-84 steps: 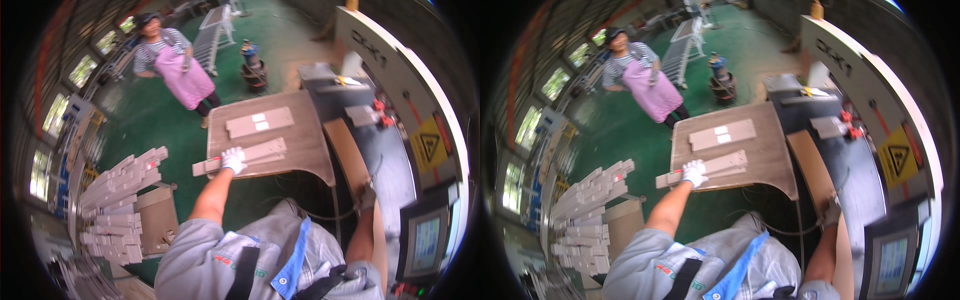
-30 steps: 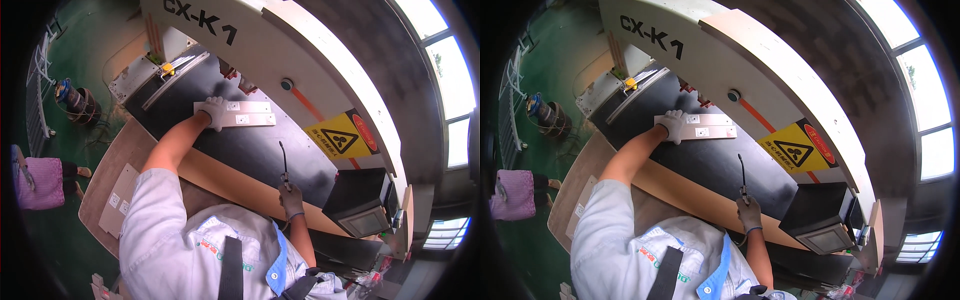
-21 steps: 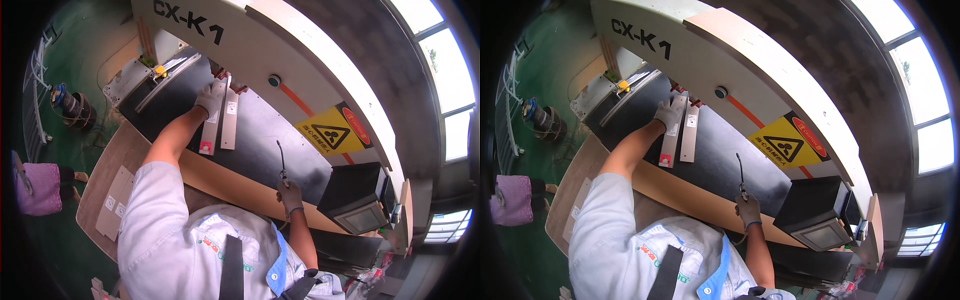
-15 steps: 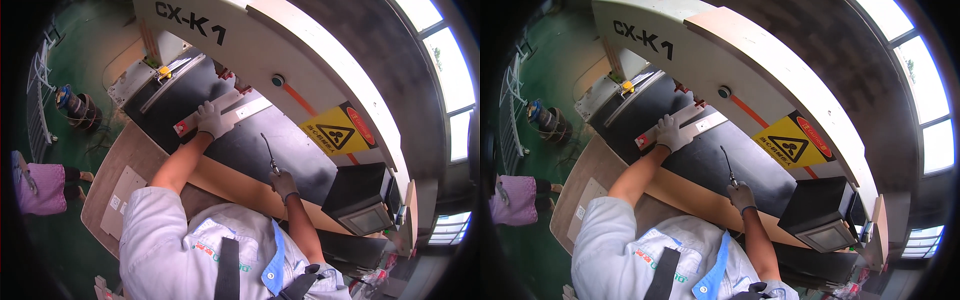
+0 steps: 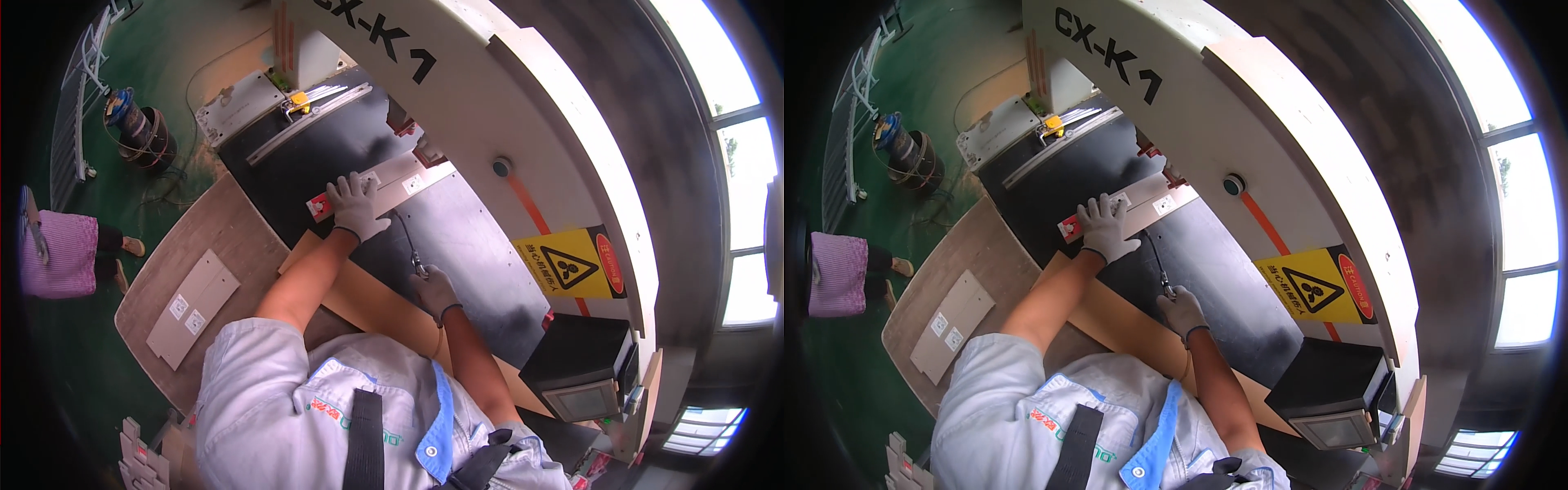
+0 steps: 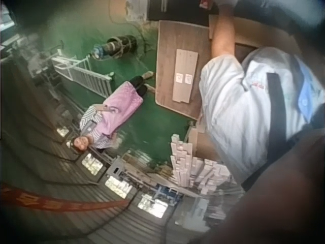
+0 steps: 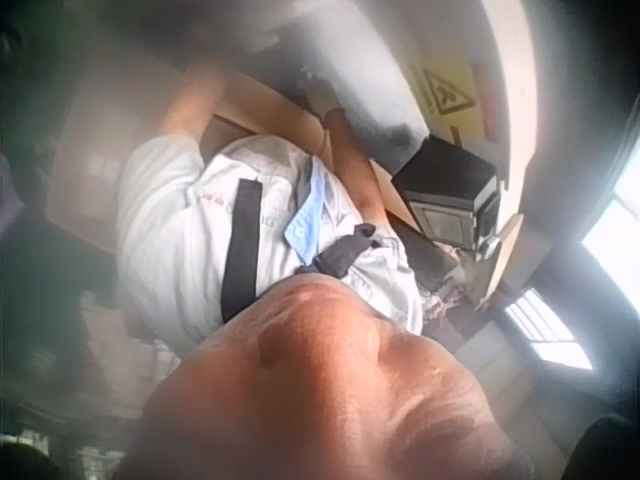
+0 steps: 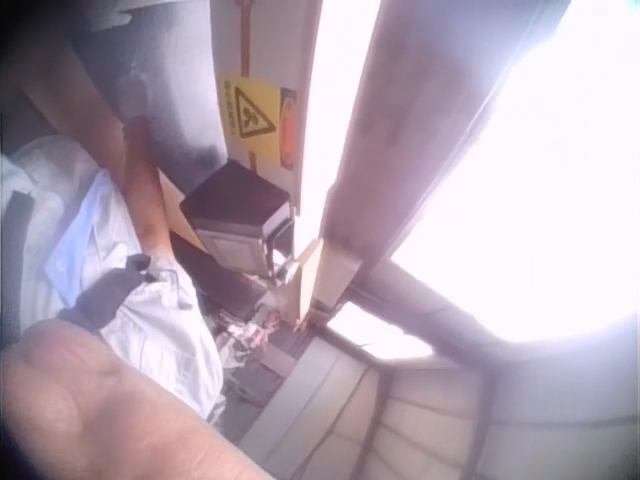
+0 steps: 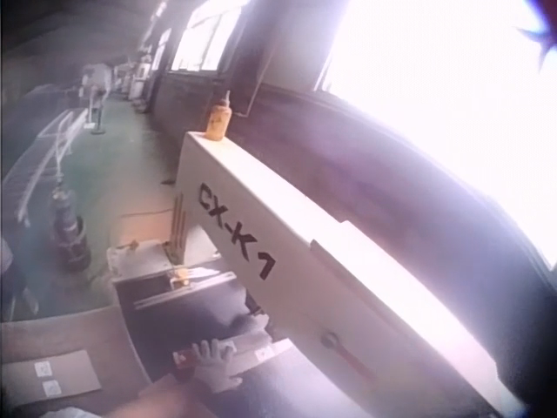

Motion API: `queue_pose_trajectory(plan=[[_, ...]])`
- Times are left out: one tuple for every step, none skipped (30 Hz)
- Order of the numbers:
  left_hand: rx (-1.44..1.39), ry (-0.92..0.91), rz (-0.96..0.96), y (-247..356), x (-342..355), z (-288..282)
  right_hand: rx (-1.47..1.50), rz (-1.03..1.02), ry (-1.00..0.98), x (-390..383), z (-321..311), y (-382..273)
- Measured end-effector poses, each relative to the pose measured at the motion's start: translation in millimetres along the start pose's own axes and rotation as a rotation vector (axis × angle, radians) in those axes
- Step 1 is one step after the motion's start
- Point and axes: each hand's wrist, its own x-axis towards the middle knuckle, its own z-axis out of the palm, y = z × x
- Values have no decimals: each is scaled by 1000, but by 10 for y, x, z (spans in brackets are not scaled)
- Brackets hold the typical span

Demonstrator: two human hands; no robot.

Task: The person feeds wooden boards into an edge-banding machine, removes them, trims the edges with a hand tool, and wipes them with a cloth.

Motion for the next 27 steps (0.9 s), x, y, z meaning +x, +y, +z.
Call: queue_pose_trajectory(plan=[[24,99,-32,-23,40,94,44,69,-54,-92,-39,-128],[16,98,-41,-43,103,79,90,142,-102,-141,-72,-167],[-5,64,-52,-81,178,1,79,143,-103,-172,-92,-129],[-26,30,-64,-122,243,-52,105,169,-79,-234,-111,-58],[-33,29,-78,-182,278,-69,129,194,-58,-311,-119,19],[-48,75,-80,-258,292,-73,114,191,-68,-363,-87,177],[-68,121,-75,-297,345,-68,120,172,-16,-373,-32,444],[-73,118,-94,-339,397,-62,123,148,26,-363,-4,596],[-93,93,-83,-355,444,-53,108,149,15,-407,-18,585],[-114,69,-71,-360,500,-30,120,189,16,-455,-32,573],[-120,64,-86,-354,570,3,133,230,19,-482,-32,531],[-146,61,-58,-320,644,40,119,233,10,-472,-14,563],[-173,59,-28,-281,726,74,128,213,30,-448,8,594],[-181,50,-41,-229,800,108,136,197,49,-440,19,619],[-198,37,-40,-164,884,136,124,203,42,-434,25,594],[-215,24,-37,-97,977,167,122,227,46,-420,36,568],[-222,14,-46,-15,1091,216,121,252,51,-414,42,523],[-246,-6,-49,58,1197,266,113,261,43,-421,56,422],[-270,-25,-52,110,1261,316,159,260,49,-427,68,323],[-276,-33,-53,166,1308,324,207,260,63,-437,68,270],[-268,-22,-48,209,1335,328,204,268,62,-428,93,352],[-259,-11,-42,231,1349,337,212,221,81,-399,134,475],[-262,-16,-42,244,1382,370,222,172,103,-388,158,552],[-296,-26,-36,209,1379,416,222,176,93,-421,145,374],[-329,-36,-32,172,1358,463,244,231,63,-449,92,193],[-326,-42,-39,147,1343,450,267,285,35,-488,42,12],[-344,-50,-39,127,1324,390,267,290,27,-524,9,-17]])
